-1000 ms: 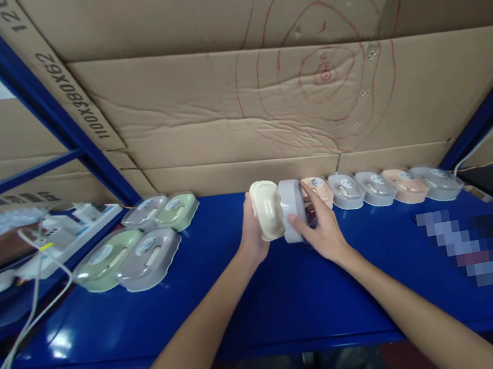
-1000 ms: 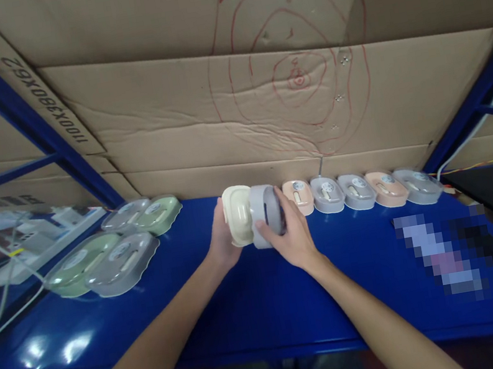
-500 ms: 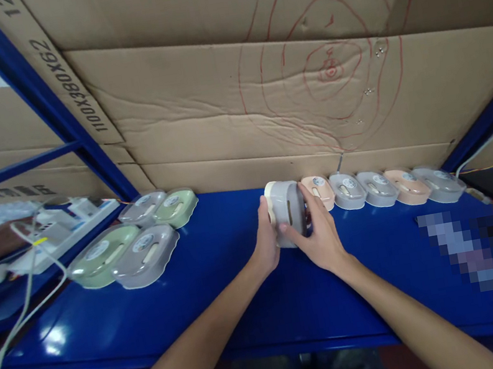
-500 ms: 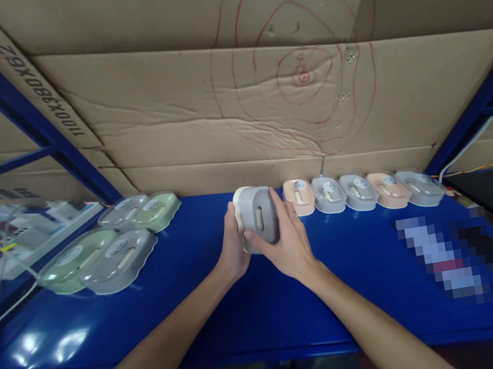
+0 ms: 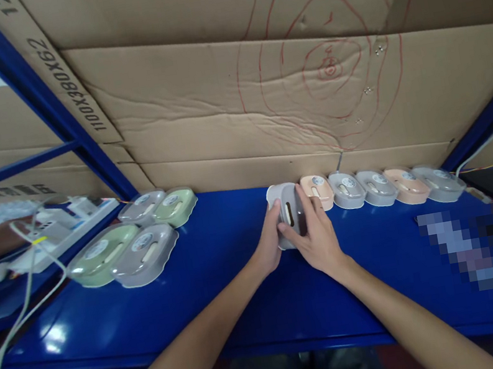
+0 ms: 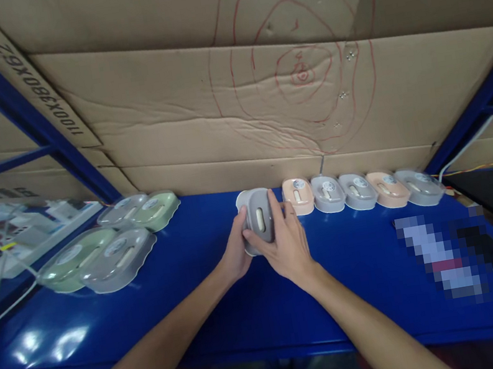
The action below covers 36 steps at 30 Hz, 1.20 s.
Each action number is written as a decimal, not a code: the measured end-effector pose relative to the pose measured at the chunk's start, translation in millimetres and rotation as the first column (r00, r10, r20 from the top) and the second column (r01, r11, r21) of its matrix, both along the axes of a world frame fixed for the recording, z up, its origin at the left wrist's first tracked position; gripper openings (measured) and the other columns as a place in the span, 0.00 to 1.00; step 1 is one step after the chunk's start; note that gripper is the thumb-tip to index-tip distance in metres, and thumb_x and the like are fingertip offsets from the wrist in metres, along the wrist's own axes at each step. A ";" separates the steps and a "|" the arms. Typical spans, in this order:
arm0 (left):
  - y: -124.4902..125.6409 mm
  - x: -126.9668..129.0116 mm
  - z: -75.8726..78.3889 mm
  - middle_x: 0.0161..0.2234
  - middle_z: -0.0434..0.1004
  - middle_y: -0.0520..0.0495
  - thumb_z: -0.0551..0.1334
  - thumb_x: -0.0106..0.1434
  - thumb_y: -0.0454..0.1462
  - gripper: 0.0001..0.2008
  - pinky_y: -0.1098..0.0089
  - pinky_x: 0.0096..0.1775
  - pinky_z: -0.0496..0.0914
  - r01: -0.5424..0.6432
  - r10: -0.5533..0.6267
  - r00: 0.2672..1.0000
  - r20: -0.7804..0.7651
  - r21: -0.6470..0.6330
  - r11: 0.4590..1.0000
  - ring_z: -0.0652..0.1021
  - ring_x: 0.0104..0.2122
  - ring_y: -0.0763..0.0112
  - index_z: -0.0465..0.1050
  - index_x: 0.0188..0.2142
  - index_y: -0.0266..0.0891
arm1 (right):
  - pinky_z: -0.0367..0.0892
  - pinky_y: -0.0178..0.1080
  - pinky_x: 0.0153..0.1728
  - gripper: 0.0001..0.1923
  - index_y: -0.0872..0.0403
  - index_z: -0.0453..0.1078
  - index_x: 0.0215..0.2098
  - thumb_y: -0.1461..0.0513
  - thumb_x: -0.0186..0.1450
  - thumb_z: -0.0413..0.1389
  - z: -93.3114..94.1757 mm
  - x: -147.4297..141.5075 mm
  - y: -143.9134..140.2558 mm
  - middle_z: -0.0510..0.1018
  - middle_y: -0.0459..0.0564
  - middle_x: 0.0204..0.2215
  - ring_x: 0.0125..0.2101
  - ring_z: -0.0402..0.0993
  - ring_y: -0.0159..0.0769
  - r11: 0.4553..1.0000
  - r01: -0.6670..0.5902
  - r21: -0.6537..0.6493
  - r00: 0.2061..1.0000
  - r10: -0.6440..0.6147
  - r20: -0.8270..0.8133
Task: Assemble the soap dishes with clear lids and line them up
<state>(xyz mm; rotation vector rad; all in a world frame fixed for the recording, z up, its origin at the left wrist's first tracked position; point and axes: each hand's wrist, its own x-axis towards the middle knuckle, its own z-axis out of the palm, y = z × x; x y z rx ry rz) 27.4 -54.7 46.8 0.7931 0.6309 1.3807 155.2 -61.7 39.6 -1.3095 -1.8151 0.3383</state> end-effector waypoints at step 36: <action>35.5 -28.4 -4.5 0.43 0.86 0.47 0.69 0.68 0.59 0.25 0.60 0.51 0.78 -0.349 0.350 0.937 -0.008 -0.057 0.935 0.85 0.50 0.54 0.79 0.50 0.43 | 0.78 0.53 0.48 0.38 0.50 0.70 0.63 0.39 0.64 0.67 0.4 24.4 26.7 0.82 0.56 0.48 0.46 0.80 0.49 0.999 -0.024 -0.045 0.945 0.008 -0.326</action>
